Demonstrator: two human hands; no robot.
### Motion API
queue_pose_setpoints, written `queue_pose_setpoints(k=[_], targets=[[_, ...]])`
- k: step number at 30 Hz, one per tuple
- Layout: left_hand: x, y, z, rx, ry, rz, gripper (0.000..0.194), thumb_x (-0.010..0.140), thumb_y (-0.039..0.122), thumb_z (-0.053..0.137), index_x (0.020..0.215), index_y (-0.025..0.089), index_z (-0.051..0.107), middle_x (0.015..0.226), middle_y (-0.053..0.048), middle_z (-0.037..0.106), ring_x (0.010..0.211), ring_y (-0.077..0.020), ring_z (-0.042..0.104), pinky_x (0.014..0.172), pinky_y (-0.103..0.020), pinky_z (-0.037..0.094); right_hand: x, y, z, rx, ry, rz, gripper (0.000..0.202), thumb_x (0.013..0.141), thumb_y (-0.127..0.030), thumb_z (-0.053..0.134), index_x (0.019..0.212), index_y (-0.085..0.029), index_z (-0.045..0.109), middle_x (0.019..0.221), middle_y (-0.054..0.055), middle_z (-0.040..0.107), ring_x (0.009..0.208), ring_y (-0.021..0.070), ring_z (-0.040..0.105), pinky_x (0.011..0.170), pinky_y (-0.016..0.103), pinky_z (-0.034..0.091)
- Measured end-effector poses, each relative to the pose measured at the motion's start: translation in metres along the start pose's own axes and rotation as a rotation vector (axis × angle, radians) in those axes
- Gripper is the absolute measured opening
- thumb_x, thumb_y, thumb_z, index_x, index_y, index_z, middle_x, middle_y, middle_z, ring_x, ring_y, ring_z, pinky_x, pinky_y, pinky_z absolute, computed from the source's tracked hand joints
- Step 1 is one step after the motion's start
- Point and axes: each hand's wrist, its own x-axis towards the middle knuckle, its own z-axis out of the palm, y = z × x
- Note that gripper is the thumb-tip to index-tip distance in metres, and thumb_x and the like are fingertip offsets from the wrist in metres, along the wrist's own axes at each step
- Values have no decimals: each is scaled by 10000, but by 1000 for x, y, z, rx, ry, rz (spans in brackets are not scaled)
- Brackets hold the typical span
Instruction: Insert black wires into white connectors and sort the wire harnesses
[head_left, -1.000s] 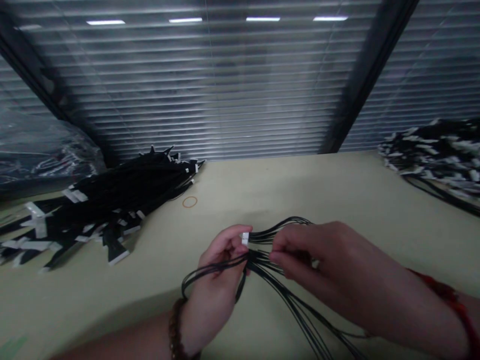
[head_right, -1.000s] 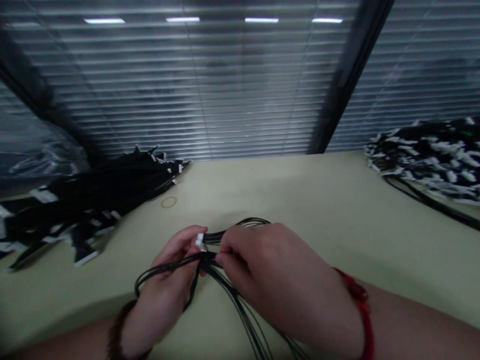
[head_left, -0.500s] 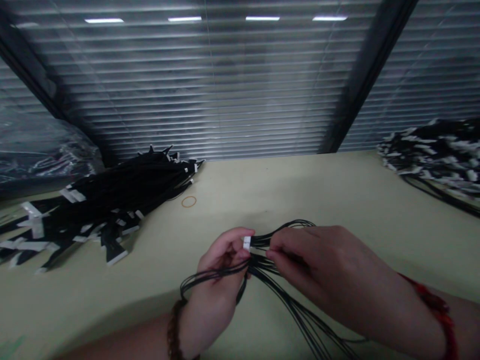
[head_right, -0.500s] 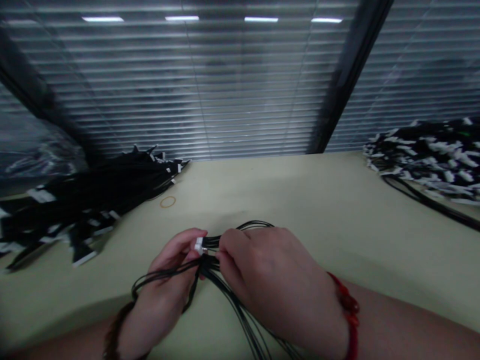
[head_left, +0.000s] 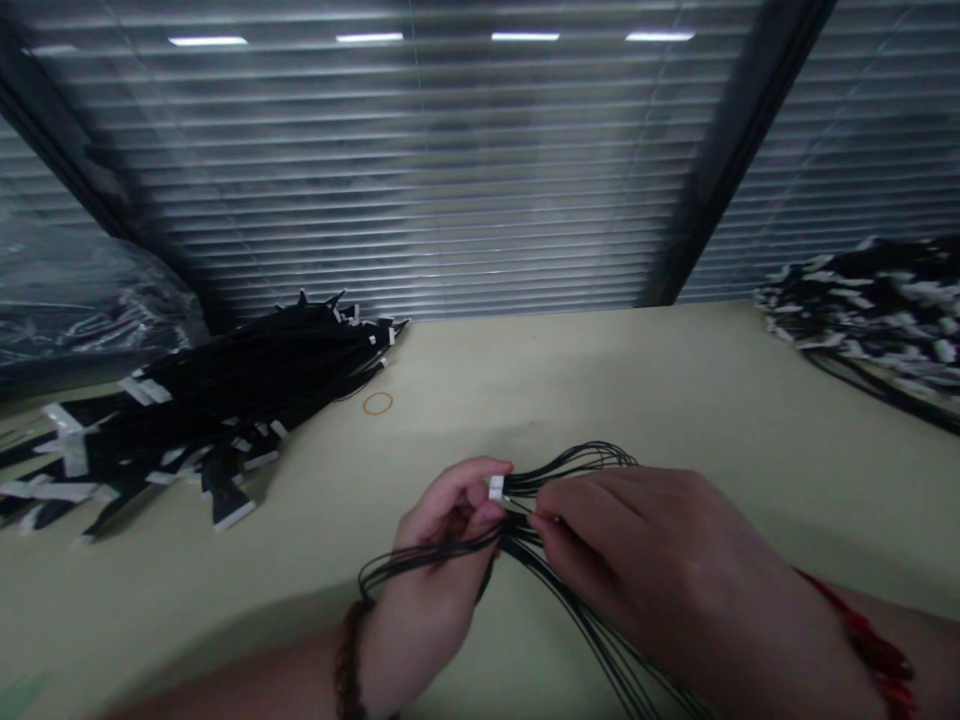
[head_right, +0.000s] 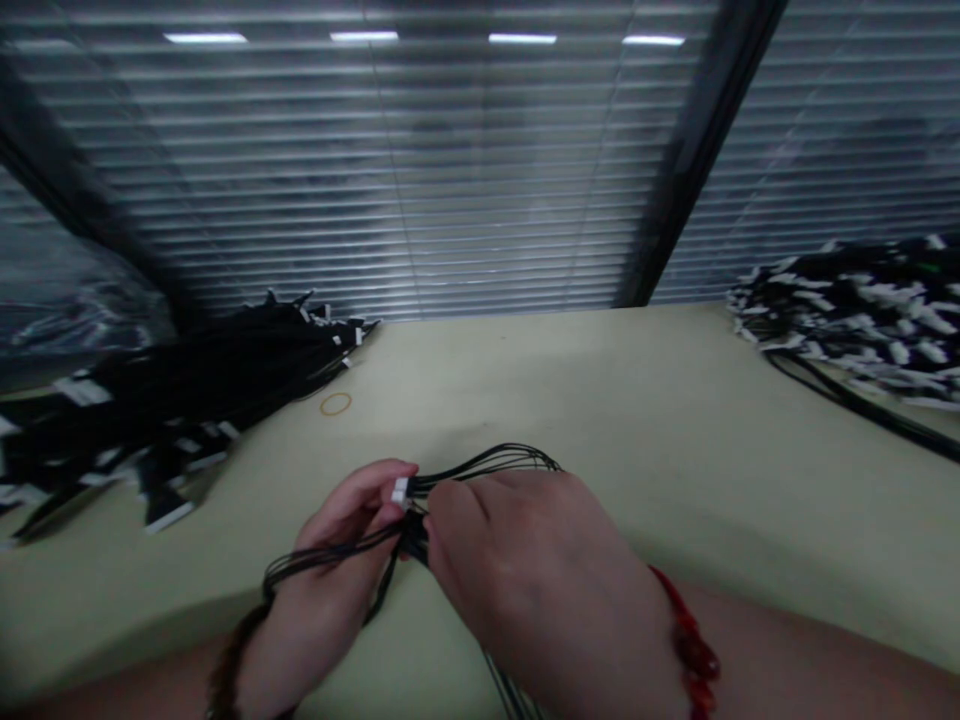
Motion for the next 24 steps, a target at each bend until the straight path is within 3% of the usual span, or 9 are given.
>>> queue_pose_setpoints(k=[8,14,20,22,24], targets=[[-3,0,-2,-14,-86,-32,137,839,273,661,958,256,727,693,1,586,603,-86,498,538,-147,433,-1,6,2,5,-39,-9,206,937,-130,432,769,-175,541,637,-19,575,538,137,505,540,306,275],[-3,0,1,-17,-1,-30,130,832,234,659,944,257,719,756,-3,638,666,-91,566,601,-149,477,5,4,1,-44,-44,-57,190,888,-112,490,717,-183,532,597,-23,541,510,143,479,524,311,299],[4,2,3,-70,103,-85,195,793,167,662,974,234,686,718,18,601,601,-70,507,534,-132,430,0,2,-24,-168,26,-5,177,880,-168,457,755,-197,579,695,26,615,569,173,542,522,317,366],[6,3,4,-98,117,-103,204,784,149,650,972,224,679,682,28,577,584,-68,495,523,-132,418,-11,4,-30,-136,-91,-25,219,818,-120,453,651,-219,555,567,7,580,451,164,501,437,306,304],[5,4,5,-115,109,-103,213,773,127,639,962,218,676,673,30,570,581,-69,493,519,-136,414,-20,7,-31,-104,-317,-28,240,695,-44,476,544,-224,527,447,-12,536,339,153,450,377,295,196]])
